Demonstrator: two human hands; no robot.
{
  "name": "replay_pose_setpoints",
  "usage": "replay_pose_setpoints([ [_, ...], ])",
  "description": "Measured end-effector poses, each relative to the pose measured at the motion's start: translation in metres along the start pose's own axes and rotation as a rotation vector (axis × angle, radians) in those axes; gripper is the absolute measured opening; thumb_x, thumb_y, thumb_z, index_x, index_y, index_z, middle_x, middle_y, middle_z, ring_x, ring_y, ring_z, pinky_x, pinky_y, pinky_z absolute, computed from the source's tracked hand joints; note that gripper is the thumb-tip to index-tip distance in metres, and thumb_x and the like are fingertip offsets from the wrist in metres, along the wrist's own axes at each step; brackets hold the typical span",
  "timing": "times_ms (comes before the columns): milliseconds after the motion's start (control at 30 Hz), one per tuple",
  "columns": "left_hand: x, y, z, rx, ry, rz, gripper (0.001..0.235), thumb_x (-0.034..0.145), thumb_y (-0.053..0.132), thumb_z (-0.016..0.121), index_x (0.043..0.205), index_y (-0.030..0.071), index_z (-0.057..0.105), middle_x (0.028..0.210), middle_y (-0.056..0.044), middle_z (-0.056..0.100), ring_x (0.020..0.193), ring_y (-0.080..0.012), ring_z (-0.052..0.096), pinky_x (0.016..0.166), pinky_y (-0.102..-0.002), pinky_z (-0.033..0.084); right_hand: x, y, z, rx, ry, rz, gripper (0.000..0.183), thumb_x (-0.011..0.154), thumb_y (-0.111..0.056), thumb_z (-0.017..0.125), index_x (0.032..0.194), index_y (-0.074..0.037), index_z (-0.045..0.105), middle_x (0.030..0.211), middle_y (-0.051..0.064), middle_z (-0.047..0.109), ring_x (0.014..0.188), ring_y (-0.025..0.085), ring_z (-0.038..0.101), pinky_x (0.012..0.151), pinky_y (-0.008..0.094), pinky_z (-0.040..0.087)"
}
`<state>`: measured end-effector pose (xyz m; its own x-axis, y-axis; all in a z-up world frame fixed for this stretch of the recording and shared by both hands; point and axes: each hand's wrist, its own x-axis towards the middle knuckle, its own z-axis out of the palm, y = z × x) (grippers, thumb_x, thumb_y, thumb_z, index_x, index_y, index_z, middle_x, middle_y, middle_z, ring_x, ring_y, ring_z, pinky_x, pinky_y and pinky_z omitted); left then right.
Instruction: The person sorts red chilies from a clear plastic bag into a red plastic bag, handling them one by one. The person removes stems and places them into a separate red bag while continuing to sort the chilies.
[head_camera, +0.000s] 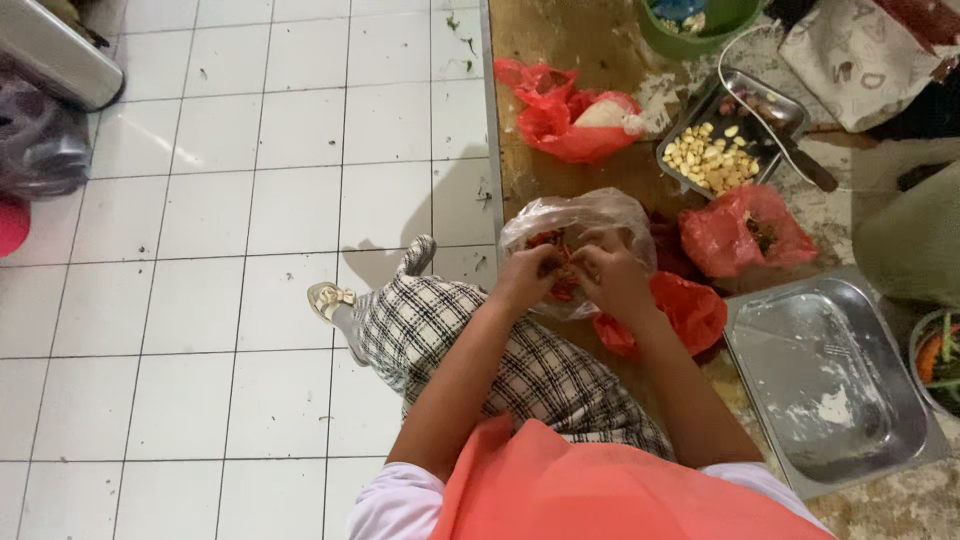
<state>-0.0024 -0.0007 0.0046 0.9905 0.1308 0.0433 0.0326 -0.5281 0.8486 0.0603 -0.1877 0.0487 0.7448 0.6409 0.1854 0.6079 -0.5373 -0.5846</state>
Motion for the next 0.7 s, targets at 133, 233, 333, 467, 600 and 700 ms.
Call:
replay_pose_setpoints([
  [133,-0.003,0.008,-0.004,-0.07,0.022,0.081,0.026,0.083,0.011,0.074,0.108,0.006,0.073,0.102,-0.019,0.075,0.093,-0.0344,0.073,0.08,-0.042,0.058,-0.001,-0.004,-0.001,-0.033,0.047,-0.04,0.017,0.088,-0.018,0.076,0.1,-0.006,0.074,0.128,0.012,0.062,0.093,0.033,0.07,0.077,0.043,0.057],
  [233,-0.004,0.01,-0.006,-0.107,0.019,0.052,0.022,0.084,0.014,0.076,0.105,0.006,0.074,0.099,-0.018,0.076,0.091,-0.0332,0.074,0.079,-0.041,0.058,0.001,-0.006,0.001,-0.033,0.068,-0.063,0.017,0.09,-0.018,0.074,0.101,-0.004,0.072,0.128,0.014,0.061,0.093,0.034,0.069,0.078,0.043,0.057],
  [333,-0.003,0.01,-0.007,-0.081,0.077,0.11,0.02,0.083,0.013,0.075,0.102,0.007,0.075,0.098,-0.017,0.076,0.09,-0.0337,0.075,0.08,-0.041,0.059,0.001,-0.009,0.002,-0.084,0.105,-0.111,0.015,0.09,-0.017,0.073,0.097,-0.004,0.072,0.126,0.014,0.063,0.094,0.036,0.068,0.076,0.044,0.056],
  [467,-0.004,0.008,-0.006,0.0,0.139,0.129,0.022,0.081,0.016,0.079,0.099,0.005,0.075,0.097,-0.019,0.074,0.092,-0.037,0.071,0.081,-0.044,0.057,0.0,-0.02,0.003,-0.177,0.159,-0.144,0.015,0.089,-0.015,0.072,0.092,0.0,0.069,0.122,0.013,0.064,0.095,0.035,0.068,0.079,0.044,0.056],
  [600,-0.002,0.006,-0.005,0.046,0.146,0.128,0.022,0.083,0.017,0.079,0.1,0.003,0.074,0.1,-0.019,0.074,0.095,-0.0366,0.071,0.084,-0.044,0.056,0.001,-0.032,0.008,-0.256,0.139,-0.079,0.021,0.092,-0.014,0.071,0.096,0.006,0.066,0.12,0.017,0.062,0.092,0.032,0.068,0.078,0.043,0.056],
  [700,-0.002,0.007,-0.006,0.016,0.149,0.104,0.024,0.083,0.016,0.077,0.102,0.001,0.074,0.102,-0.018,0.074,0.095,-0.0353,0.072,0.085,-0.043,0.057,-0.001,-0.038,0.013,-0.261,0.303,-0.144,0.017,0.089,-0.012,0.069,0.095,0.004,0.066,0.119,0.014,0.062,0.097,0.033,0.066,0.082,0.044,0.056],
])
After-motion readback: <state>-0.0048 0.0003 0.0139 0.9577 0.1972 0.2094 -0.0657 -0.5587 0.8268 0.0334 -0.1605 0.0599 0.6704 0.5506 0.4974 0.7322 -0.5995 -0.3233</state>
